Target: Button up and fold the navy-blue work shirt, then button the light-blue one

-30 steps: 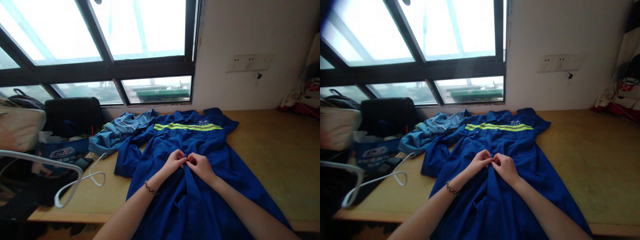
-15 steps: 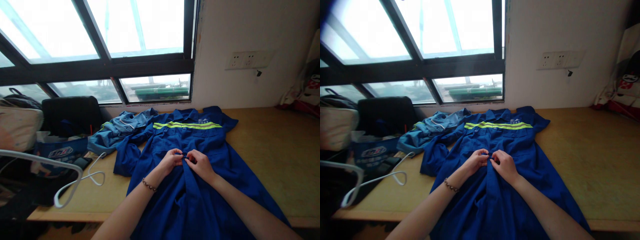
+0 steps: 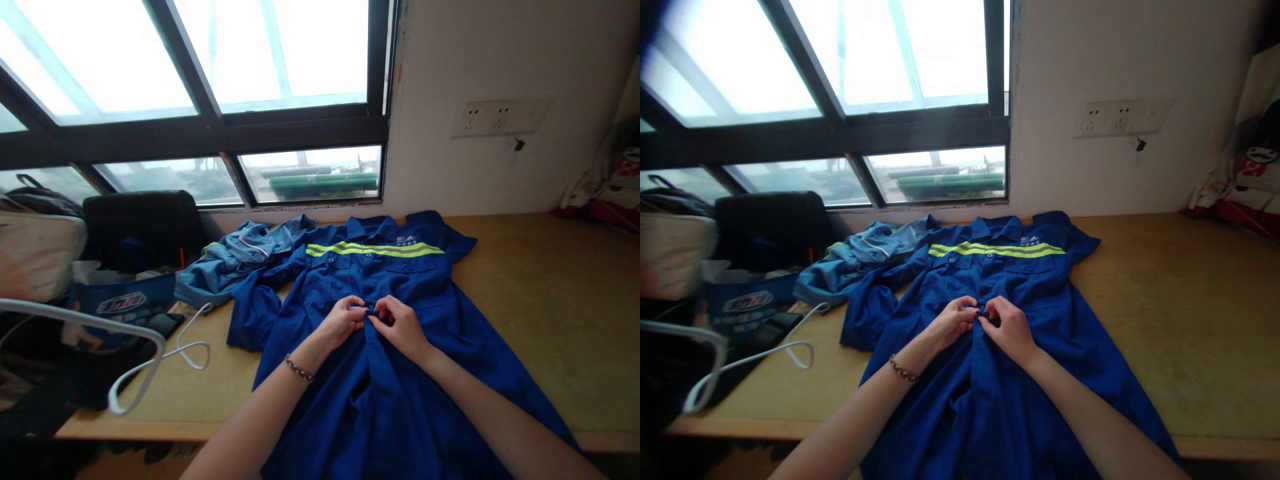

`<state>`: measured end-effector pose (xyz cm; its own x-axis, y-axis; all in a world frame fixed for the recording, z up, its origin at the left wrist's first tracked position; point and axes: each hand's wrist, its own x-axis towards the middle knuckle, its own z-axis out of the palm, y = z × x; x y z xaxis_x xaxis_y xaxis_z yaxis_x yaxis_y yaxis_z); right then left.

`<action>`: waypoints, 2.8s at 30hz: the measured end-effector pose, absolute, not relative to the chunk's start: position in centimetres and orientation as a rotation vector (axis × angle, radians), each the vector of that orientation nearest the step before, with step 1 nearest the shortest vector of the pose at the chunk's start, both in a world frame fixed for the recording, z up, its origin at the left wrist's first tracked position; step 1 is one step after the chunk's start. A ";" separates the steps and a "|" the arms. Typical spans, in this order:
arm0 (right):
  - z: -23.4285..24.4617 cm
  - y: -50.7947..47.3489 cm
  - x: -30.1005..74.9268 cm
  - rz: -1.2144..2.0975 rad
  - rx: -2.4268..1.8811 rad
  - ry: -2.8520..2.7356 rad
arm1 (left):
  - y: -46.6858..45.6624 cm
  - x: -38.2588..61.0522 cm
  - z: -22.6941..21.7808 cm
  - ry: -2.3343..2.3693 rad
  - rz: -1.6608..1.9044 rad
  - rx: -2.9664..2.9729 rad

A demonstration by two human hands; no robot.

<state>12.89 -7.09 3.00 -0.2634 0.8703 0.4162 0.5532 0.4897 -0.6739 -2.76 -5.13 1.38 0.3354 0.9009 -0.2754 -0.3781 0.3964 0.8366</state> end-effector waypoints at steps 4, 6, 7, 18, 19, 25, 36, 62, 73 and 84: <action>2.8 -7.0 13.0 0.599 -1.189 -1.895 | -5.4 -2.5 1.7 0.847 0.981 0.826; 2.6 -6.9 13.0 0.680 -1.187 -1.854 | -5.4 -2.4 1.7 0.840 1.002 0.887; 2.6 -6.8 13.0 0.733 -1.181 -1.833 | -5.5 -2.4 1.7 0.833 1.010 0.919; 1.5 -5.4 13.1 1.390 -1.088 -1.525 | -5.4 -2.5 2.0 0.765 1.021 1.158; 1.4 -5.3 13.1 1.431 -1.099 -1.493 | -5.4 -2.5 2.1 0.774 1.014 1.169; 1.8 -5.1 13.5 1.321 -1.183 -1.429 | -5.0 -2.8 1.7 0.904 0.971 1.247; 3.6 -7.2 13.7 0.717 -1.490 -2.105 | -4.4 -2.7 1.3 0.995 0.856 2.053; 2.9 -3.8 13.8 0.507 -1.634 -2.279 | -1.9 -6.5 1.6 1.222 0.721 2.248; 2.5 -4.1 13.3 0.518 -1.590 -2.211 | -4.3 -5.1 4.6 0.887 0.510 2.521; 3.6 -4.8 13.9 0.786 -1.512 -2.413 | -4.0 -6.9 4.6 0.970 0.217 2.195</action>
